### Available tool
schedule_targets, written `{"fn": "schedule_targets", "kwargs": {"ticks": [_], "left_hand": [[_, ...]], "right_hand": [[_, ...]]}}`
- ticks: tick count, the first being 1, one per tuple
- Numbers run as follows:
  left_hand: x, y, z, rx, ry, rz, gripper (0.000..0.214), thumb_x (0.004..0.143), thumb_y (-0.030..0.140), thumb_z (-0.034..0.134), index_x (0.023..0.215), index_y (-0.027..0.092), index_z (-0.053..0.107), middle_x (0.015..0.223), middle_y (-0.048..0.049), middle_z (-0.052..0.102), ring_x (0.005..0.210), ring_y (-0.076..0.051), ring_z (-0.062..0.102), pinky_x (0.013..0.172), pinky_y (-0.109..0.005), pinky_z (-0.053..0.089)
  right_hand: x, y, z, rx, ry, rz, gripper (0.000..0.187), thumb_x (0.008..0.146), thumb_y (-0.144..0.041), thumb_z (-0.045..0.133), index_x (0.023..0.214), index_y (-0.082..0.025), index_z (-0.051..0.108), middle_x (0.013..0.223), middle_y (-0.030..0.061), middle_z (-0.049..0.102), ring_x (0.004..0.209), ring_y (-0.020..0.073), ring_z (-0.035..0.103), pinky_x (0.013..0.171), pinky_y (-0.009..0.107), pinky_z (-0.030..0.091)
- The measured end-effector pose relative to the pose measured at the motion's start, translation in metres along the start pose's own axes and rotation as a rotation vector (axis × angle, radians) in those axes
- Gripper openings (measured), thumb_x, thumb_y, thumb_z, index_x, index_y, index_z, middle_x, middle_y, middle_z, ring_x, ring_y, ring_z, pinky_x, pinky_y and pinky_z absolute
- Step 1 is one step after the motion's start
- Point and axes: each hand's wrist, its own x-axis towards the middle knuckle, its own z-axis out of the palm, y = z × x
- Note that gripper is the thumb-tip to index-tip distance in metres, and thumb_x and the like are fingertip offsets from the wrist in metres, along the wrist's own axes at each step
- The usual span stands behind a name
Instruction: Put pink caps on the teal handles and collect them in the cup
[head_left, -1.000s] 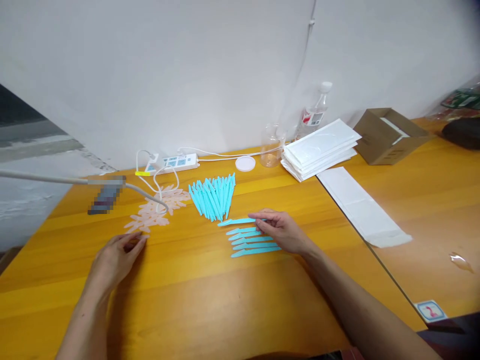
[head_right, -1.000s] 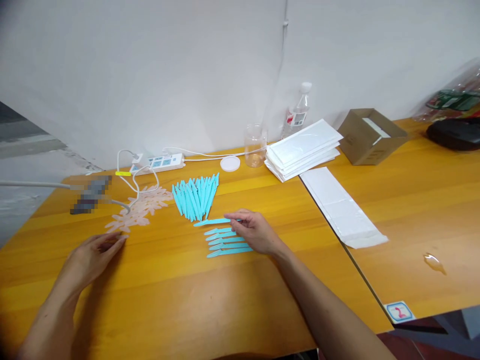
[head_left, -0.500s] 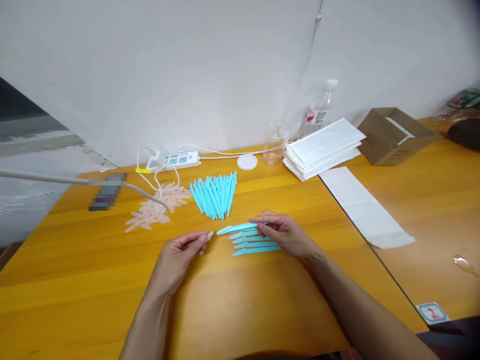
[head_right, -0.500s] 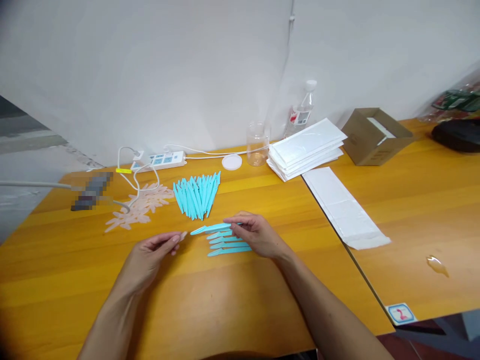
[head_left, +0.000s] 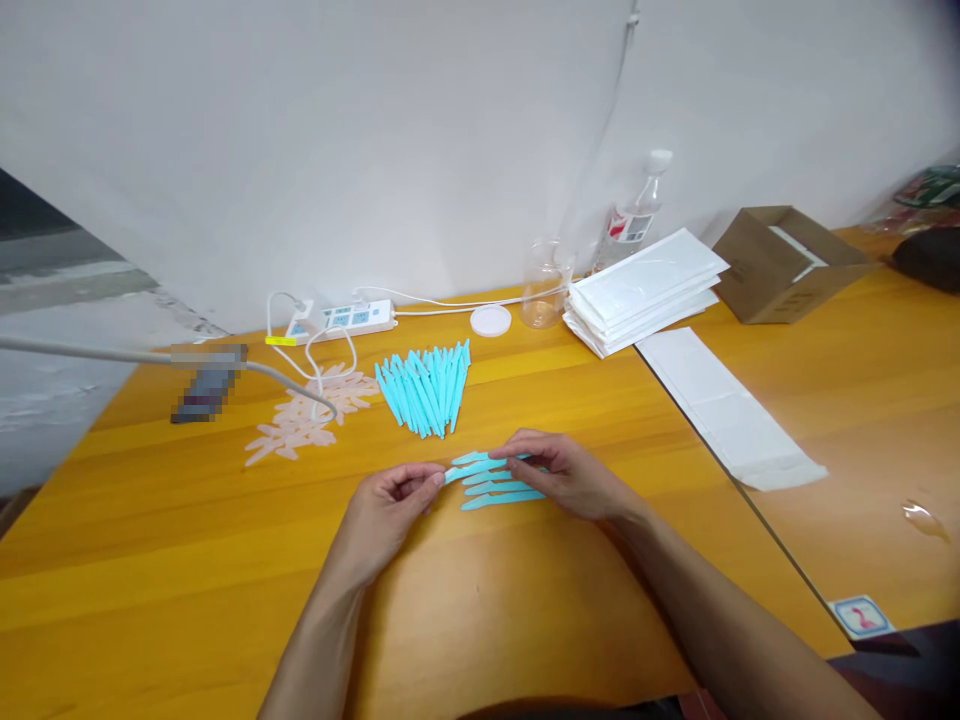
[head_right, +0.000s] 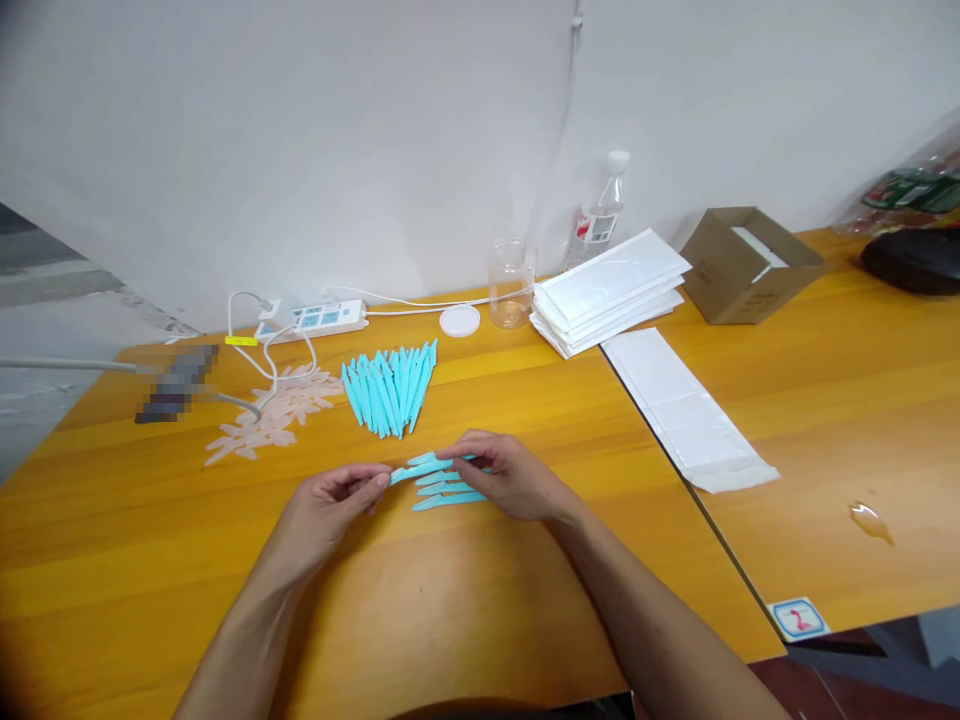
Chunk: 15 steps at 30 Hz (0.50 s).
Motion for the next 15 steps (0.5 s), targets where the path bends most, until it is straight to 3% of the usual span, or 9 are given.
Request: {"fn": "schedule_targets", "kwargs": {"ticks": [3, 6, 10, 15], "left_hand": [[-0.011, -0.002, 0.007, 0.046, -0.058, 0.07, 0.032, 0.08, 0.046, 0.071, 0.094, 0.017, 0.075, 0.082, -0.0037, 0.071, 0.072, -0.013, 0.059, 0.066, -0.023, 0.045], [-0.024, -0.007, 0.014, 0.152, -0.092, 0.167, 0.026, 0.084, 0.043, 0.067, 0.091, 0.019, 0.075, 0.073, -0.002, 0.065, 0.068, -0.013, 0.054, 0.061, -0.022, 0.042], [-0.033, -0.019, 0.026, 0.302, -0.073, 0.284, 0.02, 0.088, 0.038, 0.064, 0.089, 0.021, 0.074, 0.069, -0.0008, 0.061, 0.062, -0.012, 0.051, 0.057, -0.023, 0.04], [-0.035, -0.029, 0.031, 0.451, 0.015, 0.472, 0.014, 0.091, 0.028, 0.061, 0.099, 0.023, 0.072, 0.099, -0.0041, 0.07, 0.08, -0.014, 0.062, 0.072, -0.024, 0.048]], "right_hand": [[-0.009, -0.01, -0.014, -0.282, -0.106, -0.019, 0.025, 0.094, -0.034, 0.057, 0.108, -0.022, 0.073, 0.089, 0.0036, 0.069, 0.075, 0.0135, 0.06, 0.067, 0.024, 0.046], [-0.016, -0.017, -0.03, -0.463, -0.155, -0.038, 0.018, 0.091, -0.03, 0.06, 0.094, -0.022, 0.076, 0.083, 0.0025, 0.07, 0.074, 0.0136, 0.06, 0.068, 0.024, 0.044], [-0.015, -0.016, -0.037, -0.564, -0.014, 0.034, 0.02, 0.091, -0.029, 0.058, 0.086, -0.019, 0.074, 0.073, 0.0011, 0.066, 0.062, 0.0111, 0.054, 0.058, 0.022, 0.038], [-0.01, -0.01, -0.034, -0.623, 0.107, 0.089, 0.021, 0.092, -0.029, 0.055, 0.083, -0.018, 0.072, 0.071, -0.0004, 0.065, 0.059, 0.0094, 0.051, 0.056, 0.021, 0.035]]}}
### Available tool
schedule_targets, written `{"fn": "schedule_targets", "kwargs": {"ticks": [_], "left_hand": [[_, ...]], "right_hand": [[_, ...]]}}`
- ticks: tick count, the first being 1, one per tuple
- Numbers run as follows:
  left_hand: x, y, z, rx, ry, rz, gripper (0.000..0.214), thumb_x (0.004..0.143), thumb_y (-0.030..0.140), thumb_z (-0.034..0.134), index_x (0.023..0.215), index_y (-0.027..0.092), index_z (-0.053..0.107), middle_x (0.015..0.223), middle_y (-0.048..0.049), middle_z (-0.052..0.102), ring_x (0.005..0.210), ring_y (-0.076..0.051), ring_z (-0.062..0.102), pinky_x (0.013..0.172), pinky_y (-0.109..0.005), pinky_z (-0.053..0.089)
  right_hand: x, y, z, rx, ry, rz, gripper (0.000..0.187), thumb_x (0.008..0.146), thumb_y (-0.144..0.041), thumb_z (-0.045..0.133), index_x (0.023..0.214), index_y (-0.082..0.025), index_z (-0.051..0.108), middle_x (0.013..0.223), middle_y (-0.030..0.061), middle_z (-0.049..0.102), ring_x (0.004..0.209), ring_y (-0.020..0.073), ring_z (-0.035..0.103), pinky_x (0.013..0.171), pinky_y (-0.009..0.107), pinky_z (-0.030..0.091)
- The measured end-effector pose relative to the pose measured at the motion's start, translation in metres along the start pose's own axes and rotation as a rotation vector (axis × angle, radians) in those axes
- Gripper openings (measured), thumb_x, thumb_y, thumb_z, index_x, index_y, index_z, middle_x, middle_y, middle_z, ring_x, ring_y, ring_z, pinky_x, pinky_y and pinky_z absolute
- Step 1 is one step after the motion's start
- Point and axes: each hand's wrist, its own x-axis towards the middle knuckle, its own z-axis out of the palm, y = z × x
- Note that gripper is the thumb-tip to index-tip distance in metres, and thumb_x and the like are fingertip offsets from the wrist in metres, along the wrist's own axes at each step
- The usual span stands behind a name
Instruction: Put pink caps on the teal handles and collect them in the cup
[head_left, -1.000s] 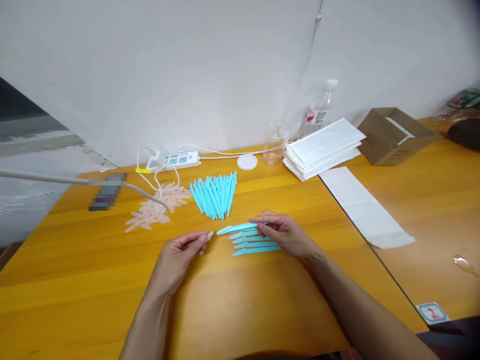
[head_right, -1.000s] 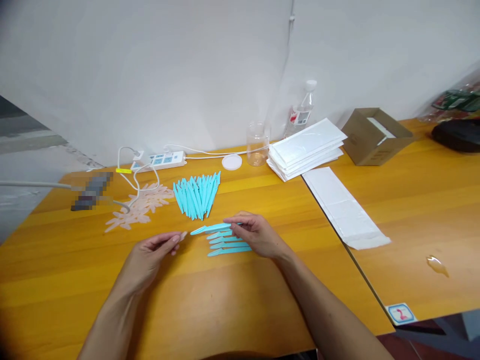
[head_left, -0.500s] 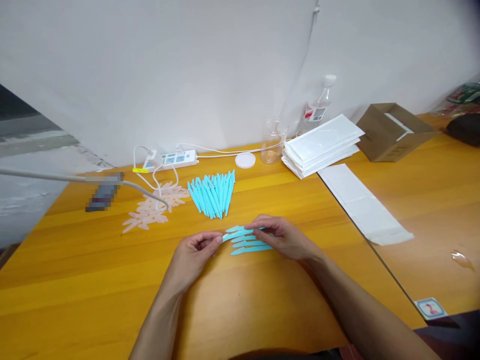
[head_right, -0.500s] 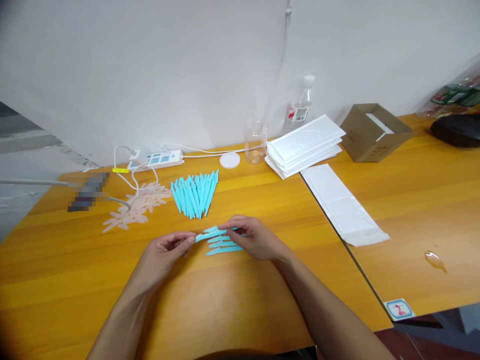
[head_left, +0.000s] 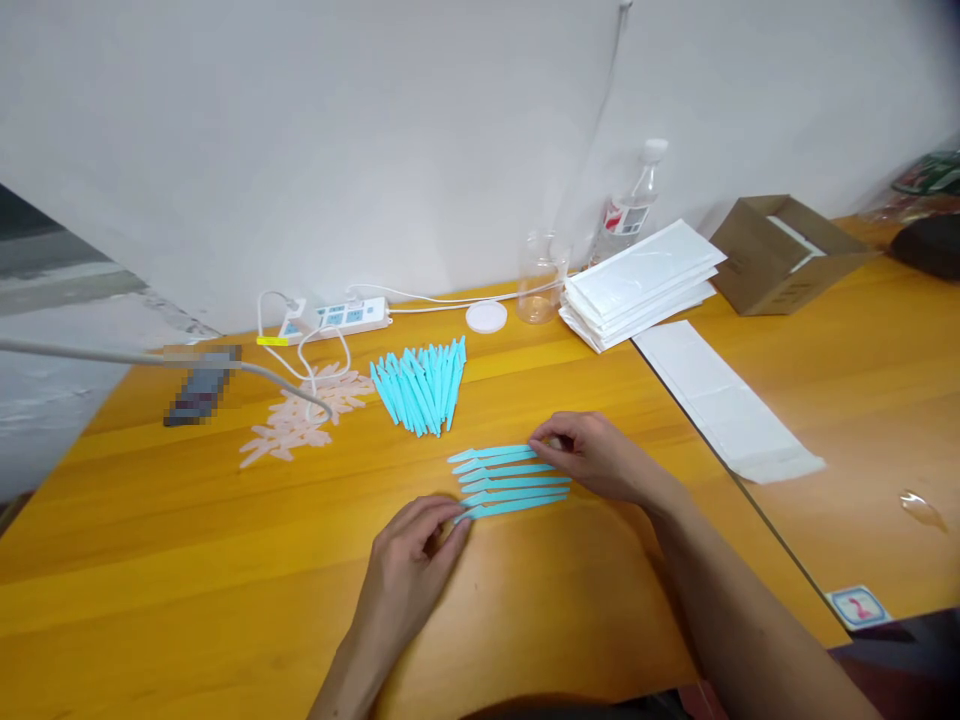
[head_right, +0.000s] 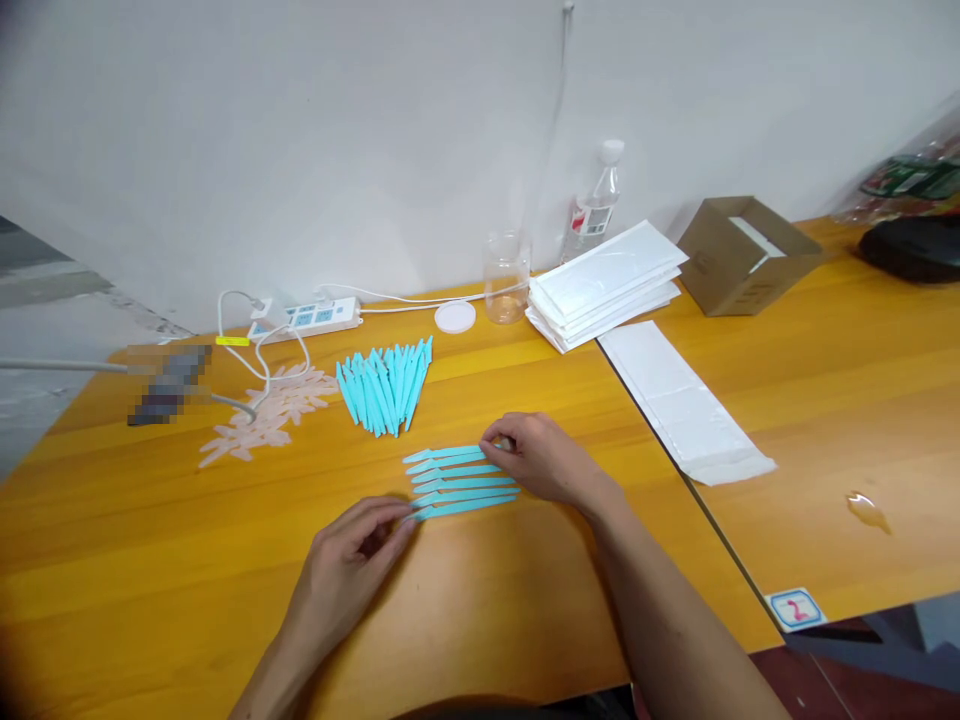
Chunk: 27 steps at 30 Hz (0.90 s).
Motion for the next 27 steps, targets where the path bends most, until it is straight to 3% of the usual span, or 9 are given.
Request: {"fn": "schedule_targets", "kwargs": {"ticks": [5, 10, 13, 18, 22, 27], "left_hand": [[-0.006, -0.004, 0.003, 0.136, 0.012, 0.102, 0.016, 0.09, 0.025, 0.062, 0.104, 0.024, 0.071, 0.1, -0.0042, 0.07, 0.089, -0.016, 0.065, 0.079, -0.026, 0.049], [-0.001, 0.0, 0.0, 0.118, 0.033, 0.09, 0.014, 0.09, 0.028, 0.062, 0.101, 0.024, 0.071, 0.097, -0.0037, 0.07, 0.088, -0.016, 0.065, 0.079, -0.026, 0.05], [0.01, -0.015, -0.026, 0.116, 0.146, 0.009, 0.016, 0.088, 0.035, 0.064, 0.097, 0.024, 0.071, 0.098, -0.0033, 0.071, 0.086, -0.016, 0.065, 0.078, -0.026, 0.05], [0.034, -0.076, -0.101, 0.422, 0.42, -0.261, 0.031, 0.088, 0.048, 0.057, 0.094, 0.022, 0.072, 0.09, -0.0039, 0.071, 0.071, -0.017, 0.063, 0.069, -0.029, 0.049], [0.045, -0.116, -0.139, 0.716, 0.378, -0.406, 0.037, 0.088, 0.045, 0.053, 0.108, 0.021, 0.073, 0.109, -0.0078, 0.069, 0.087, -0.023, 0.067, 0.077, -0.034, 0.05], [0.05, -0.129, -0.141, 0.752, 0.248, -0.357, 0.037, 0.088, 0.041, 0.05, 0.109, 0.023, 0.074, 0.115, -0.0074, 0.068, 0.1, -0.027, 0.065, 0.083, -0.036, 0.051]], "right_hand": [[0.007, -0.001, 0.007, -0.05, 0.042, 0.015, 0.022, 0.091, -0.029, 0.056, 0.081, -0.019, 0.071, 0.072, 0.0, 0.067, 0.059, 0.0101, 0.053, 0.057, 0.021, 0.035], [0.046, -0.027, 0.029, -0.161, 0.071, 0.035, 0.025, 0.091, -0.038, 0.058, 0.086, -0.019, 0.074, 0.083, 0.0042, 0.074, 0.069, 0.0142, 0.062, 0.065, 0.024, 0.039], [0.081, -0.05, 0.05, -0.231, 0.074, 0.1, 0.036, 0.09, -0.051, 0.057, 0.093, -0.019, 0.074, 0.089, 0.008, 0.075, 0.082, 0.0203, 0.067, 0.071, 0.026, 0.043], [0.127, -0.069, 0.083, -0.249, 0.12, 0.209, 0.036, 0.088, -0.046, 0.06, 0.104, -0.016, 0.072, 0.102, 0.0155, 0.074, 0.096, 0.0269, 0.067, 0.08, 0.031, 0.047], [0.145, -0.065, 0.092, -0.201, 0.097, 0.26, 0.022, 0.084, -0.035, 0.062, 0.084, -0.018, 0.076, 0.087, 0.0119, 0.076, 0.086, 0.0237, 0.07, 0.072, 0.027, 0.046], [0.149, -0.056, 0.083, -0.155, 0.097, 0.287, 0.018, 0.082, -0.027, 0.059, 0.082, -0.02, 0.076, 0.08, 0.0037, 0.076, 0.079, 0.0172, 0.07, 0.063, 0.021, 0.043]]}}
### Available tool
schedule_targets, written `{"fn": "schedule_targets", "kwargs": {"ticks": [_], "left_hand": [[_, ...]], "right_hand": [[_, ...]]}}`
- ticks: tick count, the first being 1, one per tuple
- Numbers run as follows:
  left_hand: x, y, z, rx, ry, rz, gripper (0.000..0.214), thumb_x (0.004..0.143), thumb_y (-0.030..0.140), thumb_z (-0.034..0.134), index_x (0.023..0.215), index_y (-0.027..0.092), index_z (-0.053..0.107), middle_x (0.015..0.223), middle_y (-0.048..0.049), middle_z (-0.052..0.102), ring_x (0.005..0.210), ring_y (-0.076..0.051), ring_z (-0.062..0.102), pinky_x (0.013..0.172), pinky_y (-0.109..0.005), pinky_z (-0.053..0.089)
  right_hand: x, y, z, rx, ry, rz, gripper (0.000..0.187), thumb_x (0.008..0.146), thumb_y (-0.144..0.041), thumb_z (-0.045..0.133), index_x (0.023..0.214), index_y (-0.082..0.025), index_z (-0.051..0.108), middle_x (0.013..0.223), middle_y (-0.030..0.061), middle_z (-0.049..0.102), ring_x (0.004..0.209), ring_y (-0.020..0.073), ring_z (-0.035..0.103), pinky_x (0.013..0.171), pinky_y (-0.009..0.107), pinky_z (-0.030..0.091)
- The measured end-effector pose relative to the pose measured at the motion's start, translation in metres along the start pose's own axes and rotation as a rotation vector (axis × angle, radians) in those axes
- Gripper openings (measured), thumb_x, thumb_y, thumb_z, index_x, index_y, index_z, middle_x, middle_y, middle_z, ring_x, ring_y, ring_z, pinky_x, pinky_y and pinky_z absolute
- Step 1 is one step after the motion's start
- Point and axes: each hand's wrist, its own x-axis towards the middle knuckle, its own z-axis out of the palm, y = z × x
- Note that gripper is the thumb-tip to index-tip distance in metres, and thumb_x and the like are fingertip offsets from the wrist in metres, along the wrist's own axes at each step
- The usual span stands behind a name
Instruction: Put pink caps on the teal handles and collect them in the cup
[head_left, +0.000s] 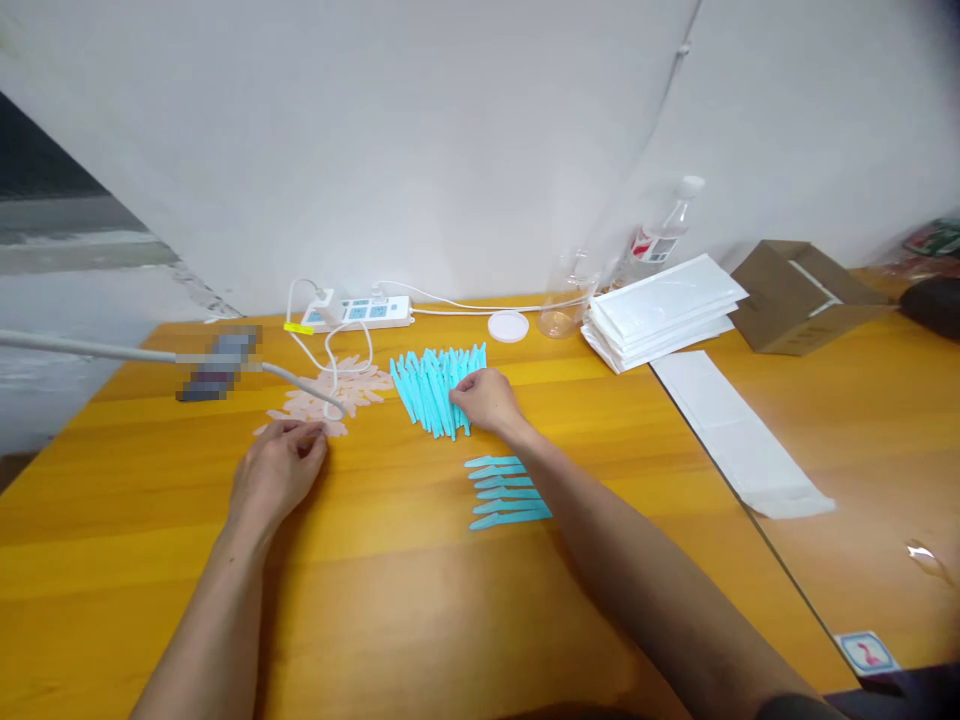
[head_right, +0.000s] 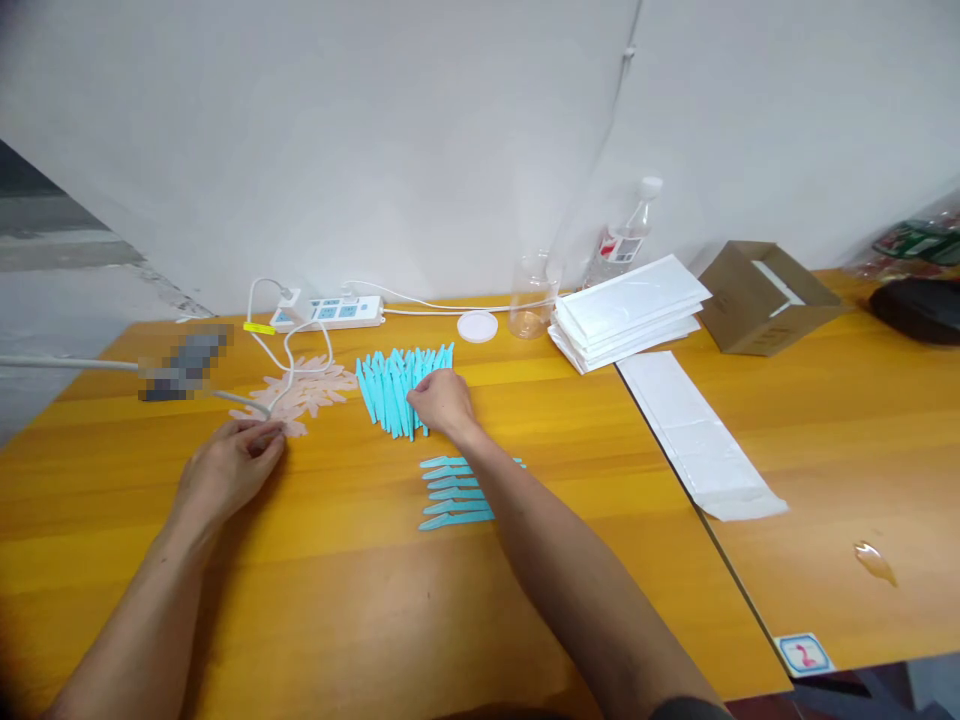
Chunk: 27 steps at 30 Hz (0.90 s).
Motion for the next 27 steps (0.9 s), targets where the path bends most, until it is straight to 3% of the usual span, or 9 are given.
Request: {"fn": "schedule_targets", "kwargs": {"ticks": [5, 9, 16, 19, 21, 27], "left_hand": [[-0.003, 0.002, 0.0, 0.004, 0.045, 0.03, 0.038, 0.087, 0.044, 0.05, 0.108, 0.023, 0.074, 0.112, -0.0085, 0.068, 0.099, -0.028, 0.065, 0.082, -0.037, 0.051], [-0.003, -0.001, -0.001, 0.025, 0.035, 0.137, 0.038, 0.089, 0.045, 0.047, 0.101, 0.023, 0.076, 0.107, -0.0094, 0.069, 0.098, -0.029, 0.064, 0.081, -0.038, 0.051], [0.001, -0.009, 0.006, -0.073, 0.056, 0.317, 0.036, 0.091, 0.045, 0.047, 0.093, 0.022, 0.075, 0.1, -0.0099, 0.069, 0.097, -0.026, 0.063, 0.091, -0.036, 0.047], [-0.008, 0.003, 0.002, -0.162, 0.061, 0.322, 0.033, 0.092, 0.044, 0.048, 0.096, 0.021, 0.071, 0.104, -0.0096, 0.07, 0.102, -0.025, 0.063, 0.096, -0.035, 0.044], [-0.017, 0.018, -0.001, -0.271, 0.016, 0.241, 0.032, 0.093, 0.045, 0.047, 0.101, 0.021, 0.067, 0.101, -0.0083, 0.071, 0.095, -0.023, 0.065, 0.09, -0.033, 0.047], [-0.042, 0.065, -0.003, -0.912, -0.219, 0.059, 0.032, 0.087, 0.048, 0.06, 0.096, 0.018, 0.064, 0.09, -0.0056, 0.071, 0.082, -0.017, 0.065, 0.076, -0.025, 0.049]], "right_hand": [[-0.006, 0.0, 0.0, -0.027, 0.034, -0.007, 0.027, 0.083, -0.041, 0.06, 0.079, -0.02, 0.076, 0.084, 0.008, 0.077, 0.084, 0.0213, 0.07, 0.067, 0.024, 0.044], [-0.009, -0.005, 0.006, -0.064, 0.019, -0.019, 0.022, 0.082, -0.035, 0.062, 0.075, -0.018, 0.074, 0.082, 0.0113, 0.076, 0.084, 0.0235, 0.07, 0.07, 0.026, 0.046], [-0.005, -0.011, 0.006, -0.107, 0.017, 0.017, 0.028, 0.083, -0.036, 0.059, 0.092, -0.014, 0.075, 0.096, 0.0176, 0.076, 0.091, 0.0273, 0.07, 0.075, 0.03, 0.048], [0.0, -0.013, 0.006, -0.1, -0.005, 0.022, 0.024, 0.08, -0.031, 0.061, 0.089, -0.013, 0.075, 0.092, 0.0172, 0.076, 0.087, 0.0265, 0.071, 0.072, 0.029, 0.048], [0.004, -0.014, 0.005, -0.089, -0.014, 0.027, 0.021, 0.077, -0.026, 0.061, 0.087, -0.013, 0.075, 0.09, 0.0169, 0.076, 0.084, 0.0258, 0.071, 0.07, 0.028, 0.047], [-0.005, -0.014, -0.014, -0.008, 0.001, -0.021, 0.021, 0.08, -0.021, 0.055, 0.083, -0.015, 0.075, 0.088, 0.0131, 0.076, 0.085, 0.0226, 0.069, 0.07, 0.026, 0.045]]}}
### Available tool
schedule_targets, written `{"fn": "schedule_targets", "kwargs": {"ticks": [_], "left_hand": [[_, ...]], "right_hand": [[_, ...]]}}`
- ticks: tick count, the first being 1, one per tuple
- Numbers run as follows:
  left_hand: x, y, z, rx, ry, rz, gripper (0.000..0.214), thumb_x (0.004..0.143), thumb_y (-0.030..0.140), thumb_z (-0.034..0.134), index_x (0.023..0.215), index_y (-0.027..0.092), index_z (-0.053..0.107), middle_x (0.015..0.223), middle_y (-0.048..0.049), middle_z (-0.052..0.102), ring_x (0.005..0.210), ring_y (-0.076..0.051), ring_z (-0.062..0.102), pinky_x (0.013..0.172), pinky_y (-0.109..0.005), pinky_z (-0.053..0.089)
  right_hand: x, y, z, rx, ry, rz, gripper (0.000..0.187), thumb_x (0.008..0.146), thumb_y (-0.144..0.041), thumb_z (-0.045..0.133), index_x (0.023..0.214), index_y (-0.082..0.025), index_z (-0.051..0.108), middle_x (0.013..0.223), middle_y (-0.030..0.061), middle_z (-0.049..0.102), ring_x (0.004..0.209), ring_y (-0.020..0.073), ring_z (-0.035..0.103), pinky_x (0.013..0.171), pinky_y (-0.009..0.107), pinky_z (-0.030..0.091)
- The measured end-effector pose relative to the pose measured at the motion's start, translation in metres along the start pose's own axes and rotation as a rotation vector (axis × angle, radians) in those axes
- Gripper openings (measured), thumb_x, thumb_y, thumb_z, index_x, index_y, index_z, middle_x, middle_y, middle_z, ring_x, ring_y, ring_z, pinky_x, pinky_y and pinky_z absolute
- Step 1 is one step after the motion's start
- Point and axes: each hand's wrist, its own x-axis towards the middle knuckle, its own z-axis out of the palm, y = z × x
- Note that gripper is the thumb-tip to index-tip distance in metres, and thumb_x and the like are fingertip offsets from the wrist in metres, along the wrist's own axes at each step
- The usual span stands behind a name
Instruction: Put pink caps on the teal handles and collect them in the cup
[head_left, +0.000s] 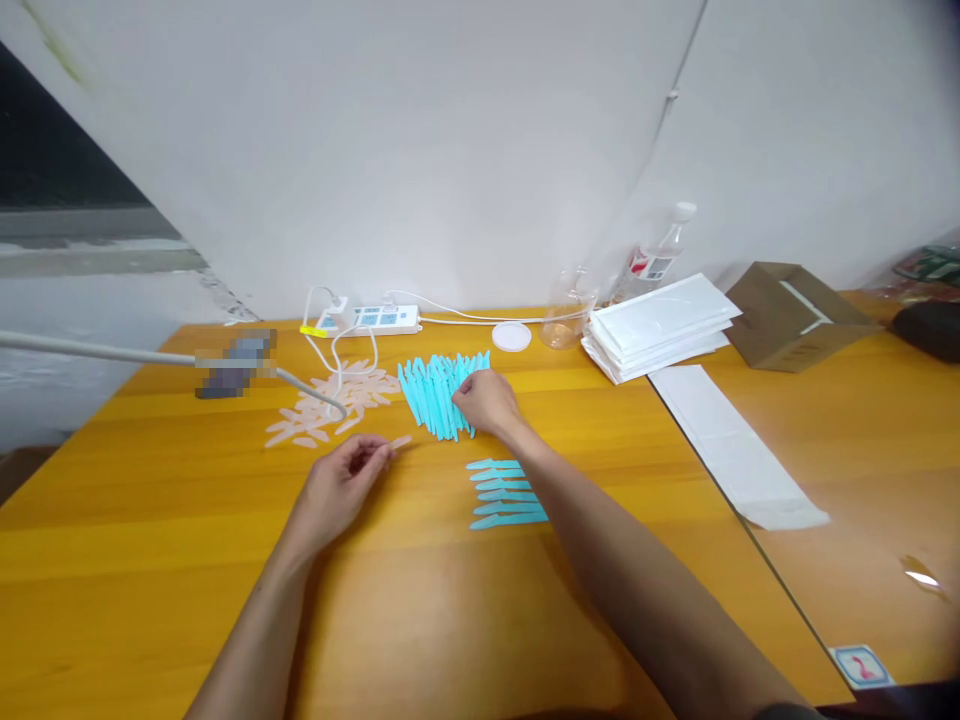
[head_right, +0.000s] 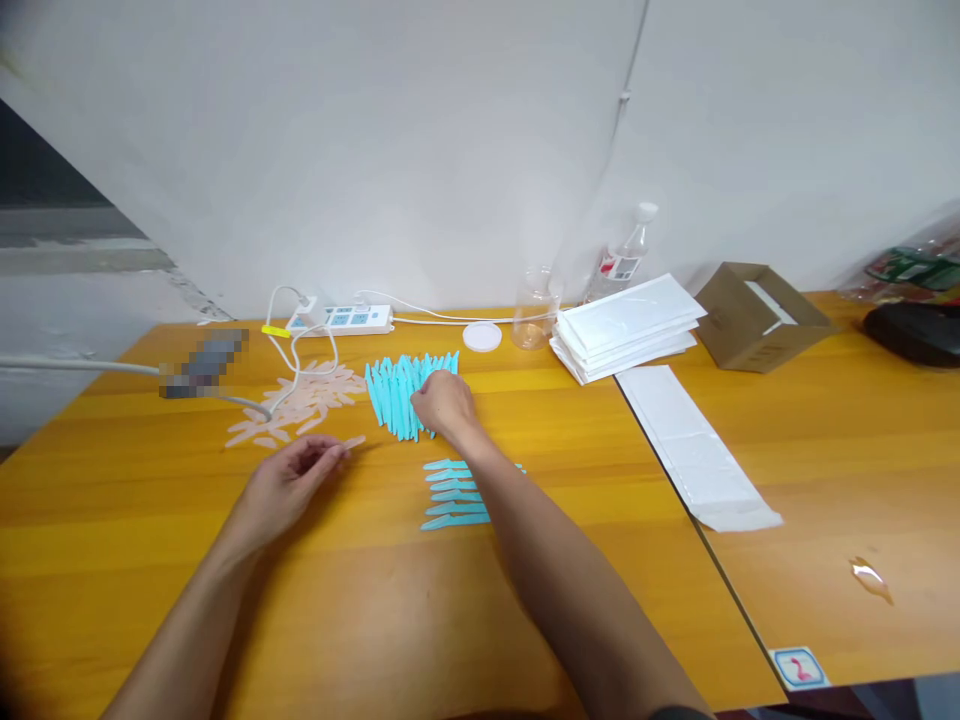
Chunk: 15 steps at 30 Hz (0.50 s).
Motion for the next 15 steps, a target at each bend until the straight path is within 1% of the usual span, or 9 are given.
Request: {"fn": "schedule_targets", "kwargs": {"ticks": [2, 4, 5, 7, 9, 10, 12, 15], "left_hand": [[-0.002, 0.006, 0.009, -0.197, -0.007, -0.076, 0.033, 0.082, 0.047, 0.068, 0.095, 0.016, 0.066, 0.083, -0.0036, 0.07, 0.076, -0.015, 0.064, 0.073, -0.024, 0.05], [-0.004, 0.011, 0.017, -0.365, 0.016, -0.143, 0.034, 0.078, 0.043, 0.074, 0.098, 0.016, 0.068, 0.081, -0.0022, 0.07, 0.074, -0.013, 0.063, 0.073, -0.023, 0.05], [-0.005, 0.013, 0.02, -0.434, 0.033, -0.167, 0.035, 0.077, 0.042, 0.075, 0.1, 0.016, 0.068, 0.083, -0.0023, 0.071, 0.074, -0.013, 0.064, 0.074, -0.023, 0.051], [-0.006, 0.016, 0.027, -0.521, 0.063, -0.199, 0.035, 0.076, 0.04, 0.077, 0.102, 0.017, 0.07, 0.085, -0.0031, 0.073, 0.076, -0.013, 0.065, 0.077, -0.024, 0.052], [-0.009, 0.021, 0.035, -0.53, 0.074, -0.215, 0.035, 0.076, 0.039, 0.077, 0.102, 0.016, 0.072, 0.085, -0.0043, 0.074, 0.077, -0.013, 0.065, 0.078, -0.024, 0.052], [-0.011, 0.024, 0.04, -0.516, 0.074, -0.219, 0.035, 0.076, 0.04, 0.077, 0.102, 0.016, 0.073, 0.085, -0.0048, 0.074, 0.077, -0.013, 0.066, 0.079, -0.025, 0.052], [-0.014, 0.03, 0.049, -0.473, 0.061, -0.223, 0.036, 0.077, 0.042, 0.076, 0.102, 0.016, 0.074, 0.084, -0.0056, 0.075, 0.076, -0.014, 0.066, 0.079, -0.026, 0.052], [-0.022, 0.036, 0.06, -0.43, 0.038, -0.243, 0.037, 0.075, 0.044, 0.077, 0.1, 0.017, 0.076, 0.083, -0.0059, 0.076, 0.074, -0.016, 0.067, 0.076, -0.027, 0.054]], "right_hand": [[-0.014, 0.007, -0.014, 0.043, 0.001, -0.058, 0.022, 0.084, -0.026, 0.053, 0.088, -0.017, 0.073, 0.088, 0.0077, 0.075, 0.085, 0.0188, 0.067, 0.07, 0.024, 0.044], [-0.032, 0.022, -0.029, 0.135, -0.053, -0.129, 0.023, 0.087, -0.033, 0.052, 0.089, -0.018, 0.07, 0.084, 0.0031, 0.073, 0.078, 0.0144, 0.064, 0.066, 0.021, 0.043], [-0.042, 0.032, -0.036, 0.218, -0.116, -0.158, 0.025, 0.088, -0.037, 0.052, 0.089, -0.018, 0.068, 0.082, 0.0016, 0.071, 0.073, 0.0127, 0.062, 0.064, 0.02, 0.043], [-0.062, 0.054, -0.047, 0.462, -0.307, -0.173, 0.03, 0.088, -0.045, 0.054, 0.09, -0.016, 0.063, 0.078, 0.0004, 0.067, 0.067, 0.0109, 0.058, 0.061, 0.02, 0.043], [-0.079, 0.074, -0.055, 0.634, -0.465, -0.138, 0.035, 0.088, -0.051, 0.056, 0.09, -0.016, 0.059, 0.074, -0.0011, 0.062, 0.063, 0.01, 0.054, 0.061, 0.021, 0.043], [-0.086, 0.082, -0.057, 0.66, -0.5, -0.12, 0.037, 0.088, -0.053, 0.057, 0.09, -0.016, 0.058, 0.072, -0.0019, 0.06, 0.063, 0.0097, 0.052, 0.06, 0.022, 0.042], [-0.098, 0.093, -0.059, 0.653, -0.499, -0.107, 0.038, 0.089, -0.054, 0.056, 0.089, -0.016, 0.058, 0.071, -0.0027, 0.055, 0.062, 0.0093, 0.047, 0.058, 0.021, 0.039], [-0.107, 0.1, -0.056, 0.64, -0.445, -0.116, 0.036, 0.091, -0.054, 0.055, 0.09, -0.018, 0.06, 0.074, -0.0028, 0.052, 0.063, 0.0093, 0.043, 0.056, 0.021, 0.034]]}}
